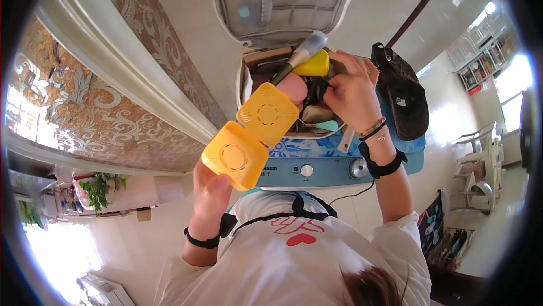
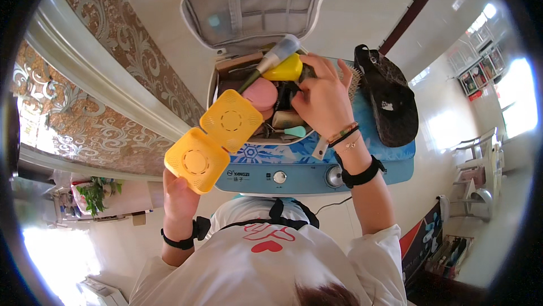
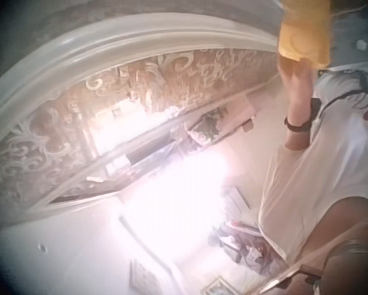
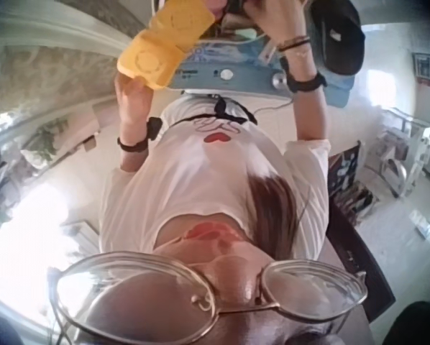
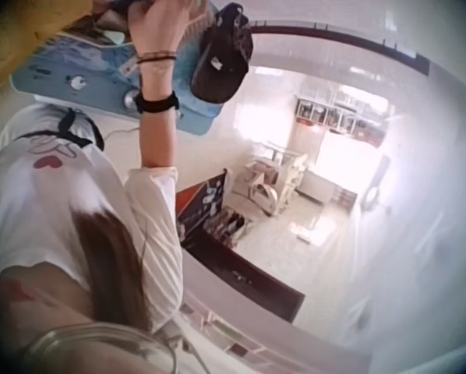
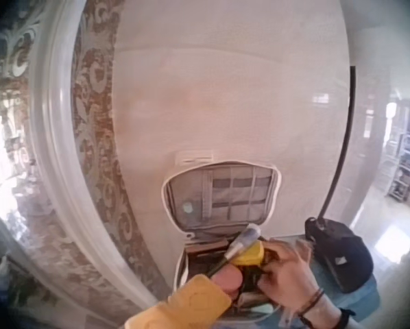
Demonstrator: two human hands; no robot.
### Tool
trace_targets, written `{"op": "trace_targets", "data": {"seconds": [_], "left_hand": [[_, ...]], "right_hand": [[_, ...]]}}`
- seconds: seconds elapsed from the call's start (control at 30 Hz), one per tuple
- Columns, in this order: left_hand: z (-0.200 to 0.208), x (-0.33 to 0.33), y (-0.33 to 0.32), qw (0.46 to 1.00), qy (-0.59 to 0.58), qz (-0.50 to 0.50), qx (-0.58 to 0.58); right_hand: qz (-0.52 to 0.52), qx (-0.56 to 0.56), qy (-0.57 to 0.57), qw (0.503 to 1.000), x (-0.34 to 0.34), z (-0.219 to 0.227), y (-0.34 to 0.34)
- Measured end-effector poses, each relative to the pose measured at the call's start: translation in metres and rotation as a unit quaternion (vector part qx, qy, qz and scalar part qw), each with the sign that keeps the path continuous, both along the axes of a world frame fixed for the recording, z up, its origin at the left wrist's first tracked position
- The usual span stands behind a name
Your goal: The person opens a small case, picks up a compact to check its contents, and then puts it back before organizing other makeup items and walking to a different room with a bowl.
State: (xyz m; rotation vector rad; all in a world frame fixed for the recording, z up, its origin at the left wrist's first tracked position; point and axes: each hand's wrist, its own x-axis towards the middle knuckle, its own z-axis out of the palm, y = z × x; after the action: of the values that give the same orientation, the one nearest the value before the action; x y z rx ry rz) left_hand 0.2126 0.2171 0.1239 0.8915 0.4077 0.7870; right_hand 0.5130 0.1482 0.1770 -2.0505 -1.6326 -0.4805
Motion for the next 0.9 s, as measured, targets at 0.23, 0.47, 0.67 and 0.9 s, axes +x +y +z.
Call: {"op": "trace_targets", "data": {"seconds": [0.23, 0.47, 0.67, 0.9], "left_hand": [[-0.004, -0.008, 0.004, 0.999, 0.012, 0.029, 0.005], [-0.002, -0.002, 0.011, 0.999, -0.005, 0.031, 0.024], [0.001, 0.005, 0.016, 0.999, -0.021, 0.029, 0.001], [0.006, 0.008, 0.032, 0.996, -0.027, 0.05, 0.069]], "right_hand": [[0.004, 0.175, 0.358, 0.917, 0.018, -0.005, -0.007], [0.007, 0.159, 0.558, 0.815, 0.03, 0.0, -0.016], [0.045, 0.175, 0.579, 0.795, 0.032, -0.001, -0.015], [0.083, 0.191, 0.559, 0.802, 0.07, 0.035, 0.02]]}}
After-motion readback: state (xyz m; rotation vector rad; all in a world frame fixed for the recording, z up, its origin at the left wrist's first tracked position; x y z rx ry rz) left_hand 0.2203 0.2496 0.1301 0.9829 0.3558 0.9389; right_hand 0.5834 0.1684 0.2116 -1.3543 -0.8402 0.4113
